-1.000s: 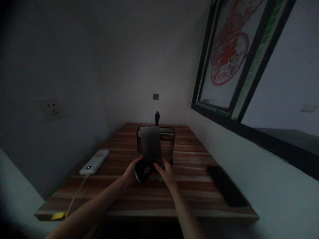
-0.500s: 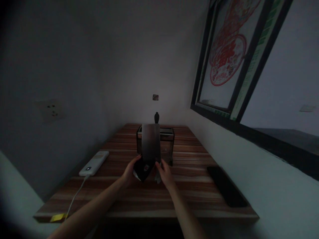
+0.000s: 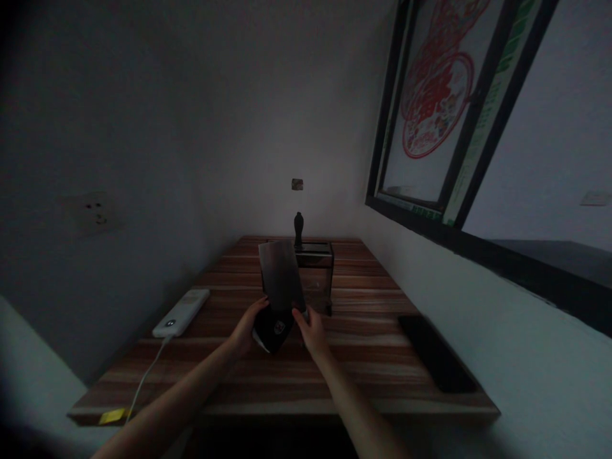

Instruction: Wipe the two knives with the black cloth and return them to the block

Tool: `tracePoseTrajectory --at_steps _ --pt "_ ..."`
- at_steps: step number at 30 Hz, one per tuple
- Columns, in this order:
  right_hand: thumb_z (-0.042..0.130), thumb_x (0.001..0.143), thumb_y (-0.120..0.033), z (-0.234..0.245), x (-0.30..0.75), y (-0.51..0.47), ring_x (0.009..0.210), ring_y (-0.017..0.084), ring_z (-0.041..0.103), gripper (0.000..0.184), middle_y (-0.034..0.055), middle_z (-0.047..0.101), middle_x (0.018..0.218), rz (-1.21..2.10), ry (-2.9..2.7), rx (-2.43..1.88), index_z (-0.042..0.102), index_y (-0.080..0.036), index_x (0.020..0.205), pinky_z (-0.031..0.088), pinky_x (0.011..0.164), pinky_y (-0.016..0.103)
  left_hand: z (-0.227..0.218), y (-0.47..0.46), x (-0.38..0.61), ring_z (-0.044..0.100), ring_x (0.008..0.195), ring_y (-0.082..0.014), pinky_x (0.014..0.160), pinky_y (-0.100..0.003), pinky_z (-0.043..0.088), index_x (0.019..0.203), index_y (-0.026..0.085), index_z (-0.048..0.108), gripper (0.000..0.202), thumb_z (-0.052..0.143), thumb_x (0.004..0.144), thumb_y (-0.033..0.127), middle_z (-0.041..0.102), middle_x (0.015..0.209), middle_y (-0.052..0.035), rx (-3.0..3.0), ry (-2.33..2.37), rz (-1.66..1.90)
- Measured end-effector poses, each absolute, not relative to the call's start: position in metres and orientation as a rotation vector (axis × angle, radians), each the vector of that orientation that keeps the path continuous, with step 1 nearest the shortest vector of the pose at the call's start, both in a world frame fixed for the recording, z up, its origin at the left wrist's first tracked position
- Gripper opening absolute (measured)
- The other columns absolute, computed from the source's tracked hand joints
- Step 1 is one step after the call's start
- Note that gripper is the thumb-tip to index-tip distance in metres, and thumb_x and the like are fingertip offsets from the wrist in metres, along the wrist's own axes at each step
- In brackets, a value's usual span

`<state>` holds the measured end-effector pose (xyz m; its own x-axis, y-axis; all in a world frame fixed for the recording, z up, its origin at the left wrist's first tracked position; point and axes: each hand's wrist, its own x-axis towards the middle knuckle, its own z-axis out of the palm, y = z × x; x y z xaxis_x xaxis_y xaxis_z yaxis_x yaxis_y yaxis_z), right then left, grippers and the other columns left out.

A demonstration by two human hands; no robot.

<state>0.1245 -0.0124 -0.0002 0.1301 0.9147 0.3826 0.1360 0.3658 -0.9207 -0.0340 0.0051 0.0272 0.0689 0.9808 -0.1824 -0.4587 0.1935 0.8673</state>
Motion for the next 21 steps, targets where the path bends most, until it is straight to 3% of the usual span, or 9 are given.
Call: tracePoseTrajectory --at_steps 3,5,7,9,15,18,21 --pt "0.057 0.071 -0.049 -0.004 0.123 -0.011 0.078 0.018 0.060 0.039 0.0050 0.066 0.083 0.754 -1.320 -1.076 0.062 -0.014 0.090 0.046 0.071 0.028 0.028 0.002 -0.036 0.060 0.093 -0.0199 0.082 -0.029 0.044 0.102 0.017 0.060 0.036 0.063 0.067 0.026 0.064 0.104 -0.0067 0.748 0.898 1.216" --pt "0.060 0.068 -0.050 -0.005 0.122 -0.010 0.060 0.015 0.058 0.039 0.0011 0.063 0.067 0.784 -1.303 -1.097 0.062 -0.015 0.083 0.046 0.055 0.023 0.030 -0.002 -0.037 0.061 0.090 -0.0197 0.079 -0.029 0.045 0.100 0.017 0.061 0.033 0.062 0.068 0.027 0.066 0.101 -0.0062 0.773 0.862 1.203" --pt "0.061 0.065 -0.052 -0.006 0.120 -0.009 0.039 0.010 0.046 0.039 -0.0046 0.053 0.050 0.863 -1.267 -1.138 0.058 -0.015 0.078 0.037 0.036 0.020 0.032 -0.006 -0.040 0.063 0.086 -0.0197 0.076 -0.028 0.047 0.096 0.017 0.062 0.030 0.063 0.068 0.027 0.067 0.096 -0.0062 0.783 0.855 1.208" --pt "0.061 0.064 -0.052 -0.007 0.119 -0.008 0.027 0.007 0.034 0.038 -0.0094 0.042 0.039 0.948 -1.246 -1.153 0.054 -0.016 0.075 0.025 0.026 0.018 0.031 -0.011 -0.046 0.064 0.082 -0.0195 0.072 -0.027 0.048 0.096 0.016 0.062 0.031 0.064 0.067 0.027 0.068 0.092 -0.0066 0.768 0.884 1.242" --pt "0.061 0.066 -0.049 -0.012 0.118 -0.002 0.027 0.006 0.032 0.034 -0.0109 0.036 0.036 0.934 -1.248 -1.117 0.049 -0.018 0.069 0.023 0.026 0.017 0.047 -0.035 -0.074 0.062 0.087 -0.0202 0.073 -0.028 0.049 0.102 0.017 0.054 0.035 0.062 0.069 0.026 0.065 0.095 -0.0054 0.754 1.056 1.579" --pt "0.060 0.068 -0.048 -0.014 0.118 -0.001 0.027 0.006 0.031 0.033 -0.0104 0.037 0.035 0.905 -1.236 -1.096 0.046 -0.018 0.065 0.022 0.027 0.017 0.071 -0.051 -0.073 0.055 0.103 -0.0204 0.085 -0.029 0.044 0.103 0.021 0.049 0.033 0.058 0.072 0.030 0.061 0.106 -0.0033 0.971 1.173 1.844" --pt "0.057 0.070 -0.047 -0.014 0.118 -0.002 0.026 0.006 0.029 0.031 -0.0104 0.036 0.034 0.931 -1.255 -1.054 0.047 -0.019 0.065 0.022 0.028 0.017 0.087 -0.054 -0.050 0.044 0.118 -0.0205 0.097 -0.032 0.036 0.097 0.023 0.046 0.025 0.055 0.074 0.019 0.053 0.121 -0.0046 1.515 1.162 1.908"
